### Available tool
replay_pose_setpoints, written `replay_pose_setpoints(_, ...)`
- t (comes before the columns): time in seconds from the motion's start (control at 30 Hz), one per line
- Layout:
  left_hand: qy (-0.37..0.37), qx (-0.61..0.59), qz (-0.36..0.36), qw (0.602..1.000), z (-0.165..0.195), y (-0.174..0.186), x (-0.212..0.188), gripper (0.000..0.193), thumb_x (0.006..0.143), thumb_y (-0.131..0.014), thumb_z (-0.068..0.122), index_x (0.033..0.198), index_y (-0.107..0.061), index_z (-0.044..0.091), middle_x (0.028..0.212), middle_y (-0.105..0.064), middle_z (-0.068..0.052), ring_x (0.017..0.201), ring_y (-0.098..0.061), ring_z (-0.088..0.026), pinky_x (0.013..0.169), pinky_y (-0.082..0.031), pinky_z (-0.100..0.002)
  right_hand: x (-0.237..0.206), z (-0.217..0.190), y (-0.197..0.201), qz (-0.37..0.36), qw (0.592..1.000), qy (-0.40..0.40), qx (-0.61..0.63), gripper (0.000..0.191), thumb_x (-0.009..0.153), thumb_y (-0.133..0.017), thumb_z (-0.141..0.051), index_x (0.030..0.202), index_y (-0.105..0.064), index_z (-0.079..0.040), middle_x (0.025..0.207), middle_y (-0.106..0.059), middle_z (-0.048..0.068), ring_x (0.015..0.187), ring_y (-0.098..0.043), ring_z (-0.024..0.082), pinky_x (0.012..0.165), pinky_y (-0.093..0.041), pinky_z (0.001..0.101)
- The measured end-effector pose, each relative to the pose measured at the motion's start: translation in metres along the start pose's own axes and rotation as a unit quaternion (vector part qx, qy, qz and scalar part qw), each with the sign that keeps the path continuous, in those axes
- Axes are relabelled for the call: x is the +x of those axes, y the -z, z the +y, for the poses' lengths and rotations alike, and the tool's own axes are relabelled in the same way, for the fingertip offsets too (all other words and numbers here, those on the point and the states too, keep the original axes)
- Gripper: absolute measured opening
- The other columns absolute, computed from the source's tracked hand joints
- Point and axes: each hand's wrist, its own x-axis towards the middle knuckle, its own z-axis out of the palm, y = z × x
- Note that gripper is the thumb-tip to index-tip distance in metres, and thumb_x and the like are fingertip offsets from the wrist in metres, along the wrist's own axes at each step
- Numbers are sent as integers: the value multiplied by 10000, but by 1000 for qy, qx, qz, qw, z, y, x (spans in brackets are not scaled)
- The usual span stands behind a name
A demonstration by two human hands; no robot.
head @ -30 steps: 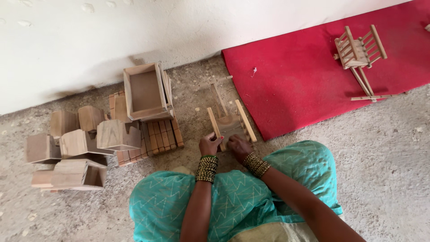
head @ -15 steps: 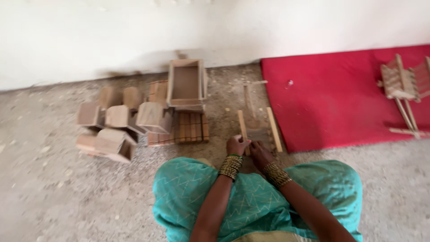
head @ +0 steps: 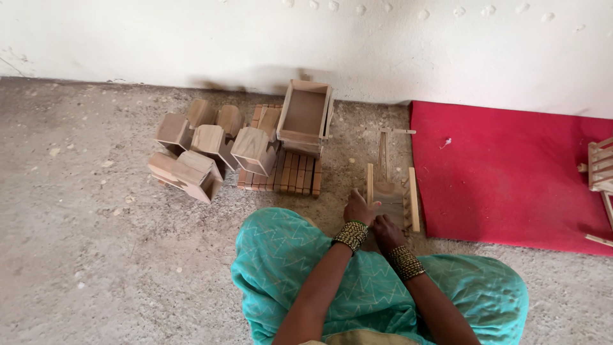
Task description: The person sits on the floor and assembles small wooden toy items. They pick up wooden panels and boxes, fit pieces together, attach a ladder-like side and handle to a small cart frame, and place finished boxes on a red mat beside them.
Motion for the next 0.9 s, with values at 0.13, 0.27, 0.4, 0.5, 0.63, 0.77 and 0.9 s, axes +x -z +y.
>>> replay_pose_setpoints(0.13,53,44,-127,989,7,2,5,671,845,-801,459,1239,-564,-31,1112,-687,-241,1026,-693,-393,889,-578,-488,-2,7,4,78,992,-66,70,43,795,-681,-74,829,-669,-51,905,-649,119,905,-647,349,709,-555,470)
replay_pose_setpoints(0.27,7,69,-108,992,12,2,8,502,926,-707,326,1208,-588,-71,980,-706,-268,889,-709,-400,771,-590,-497,-3,14,7,168,970,-116,130,66,826,-691,-83,780,-661,-45,801,-649,128,785,-653,349,681,-533,466)
replay_pose_setpoints(0.4,-12,90,-103,991,11,3,3,376,1020,-607,267,1101,-641,-99,778,-683,-242,660,-690,-352,544,-583,-464,-12,15,6,254,949,-64,176,30,811,-729,-42,836,-714,-37,860,-708,129,798,-690,327,688,-564,430)
replay_pose_setpoints(0.5,-97,155,-16,983,8,8,1,374,1007,-615,212,1194,-575,-109,664,-655,-176,548,-632,-293,456,-535,-436,-20,18,13,301,927,-78,209,66,831,-764,-28,893,-743,-35,928,-743,121,821,-726,275,712,-594,379)
replay_pose_setpoints(0.63,-141,98,46,984,3,30,11,582,987,-604,190,1460,-406,-85,533,-596,-98,398,-522,-230,332,-451,-394,-22,20,36,352,905,-66,231,89,860,-797,-23,943,-766,-38,997,-762,105,884,-746,228,752,-620,339)
replay_pose_setpoints(0.77,-208,125,143,959,-5,69,41,572,993,-571,271,1486,-458,5,525,-584,-51,377,-503,-176,309,-418,-340,-28,4,54,383,890,-67,239,104,856,-816,-22,948,-773,-44,1019,-774,89,912,-754,205,751,-625,318)
replay_pose_setpoints(0.9,-167,79,148,972,-31,135,71,402,1071,-567,416,1150,-623,25,553,-612,-98,438,-587,-223,368,-458,-370,-33,4,62,384,893,-62,226,111,843,-814,-20,944,-781,-50,1008,-777,89,902,-753,208,755,-620,330)
